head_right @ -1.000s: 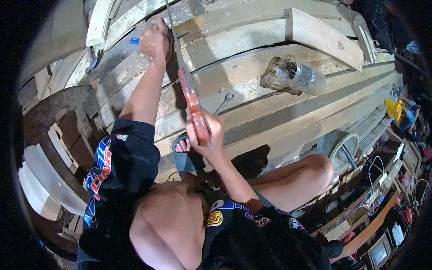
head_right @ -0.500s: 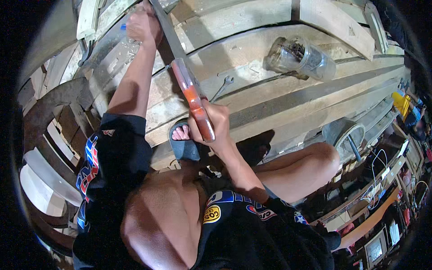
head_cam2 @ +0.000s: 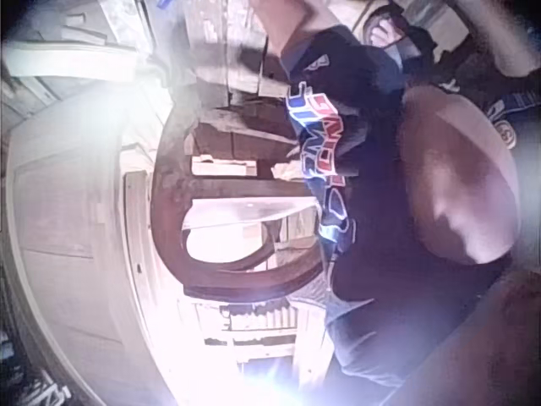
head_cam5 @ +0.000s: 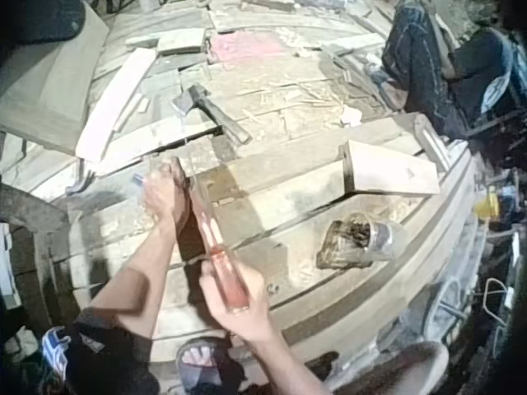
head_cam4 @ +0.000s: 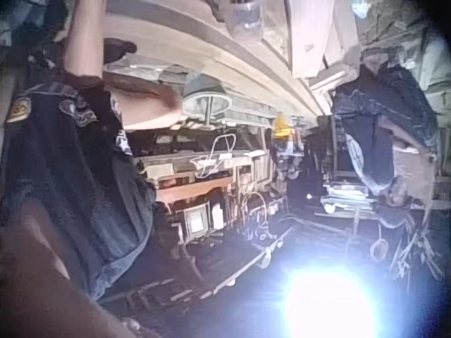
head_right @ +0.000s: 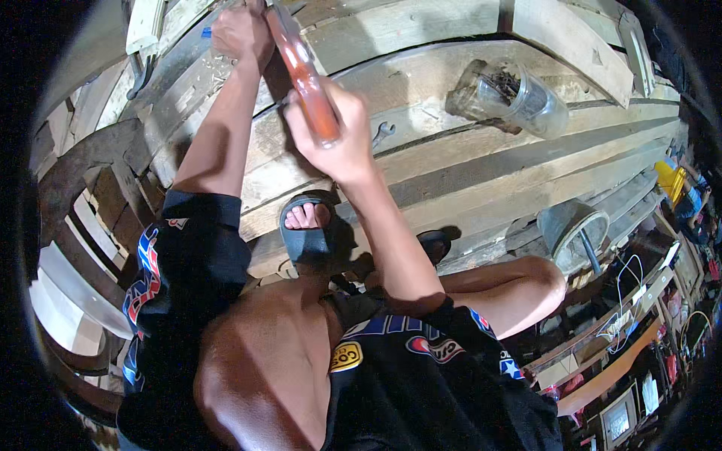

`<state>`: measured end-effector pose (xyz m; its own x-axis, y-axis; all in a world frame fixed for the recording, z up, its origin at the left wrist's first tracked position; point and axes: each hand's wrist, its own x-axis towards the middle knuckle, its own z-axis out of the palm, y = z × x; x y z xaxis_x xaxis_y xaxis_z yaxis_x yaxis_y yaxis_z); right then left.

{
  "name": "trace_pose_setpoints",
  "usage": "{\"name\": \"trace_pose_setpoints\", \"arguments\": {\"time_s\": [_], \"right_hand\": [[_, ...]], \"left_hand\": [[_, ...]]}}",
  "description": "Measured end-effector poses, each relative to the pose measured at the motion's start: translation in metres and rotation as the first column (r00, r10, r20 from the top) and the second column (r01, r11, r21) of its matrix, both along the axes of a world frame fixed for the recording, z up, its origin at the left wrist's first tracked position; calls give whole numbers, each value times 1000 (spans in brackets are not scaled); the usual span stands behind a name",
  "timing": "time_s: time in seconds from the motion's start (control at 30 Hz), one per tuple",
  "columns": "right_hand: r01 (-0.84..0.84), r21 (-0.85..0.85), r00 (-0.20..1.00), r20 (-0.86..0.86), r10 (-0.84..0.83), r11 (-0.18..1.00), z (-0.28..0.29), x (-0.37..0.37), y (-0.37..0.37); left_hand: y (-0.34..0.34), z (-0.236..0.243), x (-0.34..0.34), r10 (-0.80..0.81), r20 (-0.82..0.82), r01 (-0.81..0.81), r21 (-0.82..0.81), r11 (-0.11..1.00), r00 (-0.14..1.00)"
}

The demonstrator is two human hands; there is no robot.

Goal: Manually sawing and sanding wood pieces in a workshop.

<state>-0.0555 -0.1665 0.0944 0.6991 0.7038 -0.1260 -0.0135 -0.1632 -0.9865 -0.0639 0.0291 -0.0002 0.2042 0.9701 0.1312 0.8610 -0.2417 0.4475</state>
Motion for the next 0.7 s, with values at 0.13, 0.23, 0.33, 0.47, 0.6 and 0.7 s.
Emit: {"name": "trace_pose_setpoints", "arguments": {"time_s": [0.13, 0.23, 0.33, 0.47, 0.6, 0.7], "right_hand": [[-68, -131, 987, 138, 86, 989, 14, -13, -84], [-18, -130, 991, 127, 34, 991, 13, 2, -47], [-75, -41, 992, 98, 79, 996, -5, 0, 7], [26, -81, 991, 137, -15, 996, -1, 2, -15], [11, -23, 992, 122, -8, 1000, 4, 2, 18], [10, -86, 998, 70, -4, 996, 16, 7, 20]], "left_hand": [[-7, -11, 17, 127, 21, -127, 20, 992, 992], [-13, -19, 19, -67, -132, 77, 72, 994, 989], [-2, -8, -14, -96, -86, 108, 150, 983, 992], [-17, 2, 16, -60, -40, 65, 146, 987, 997], [-10, -5, 7, -12, -89, 19, 77, 997, 996], [-17, -1, 14, 83, 69, -87, 54, 995, 994]]}}
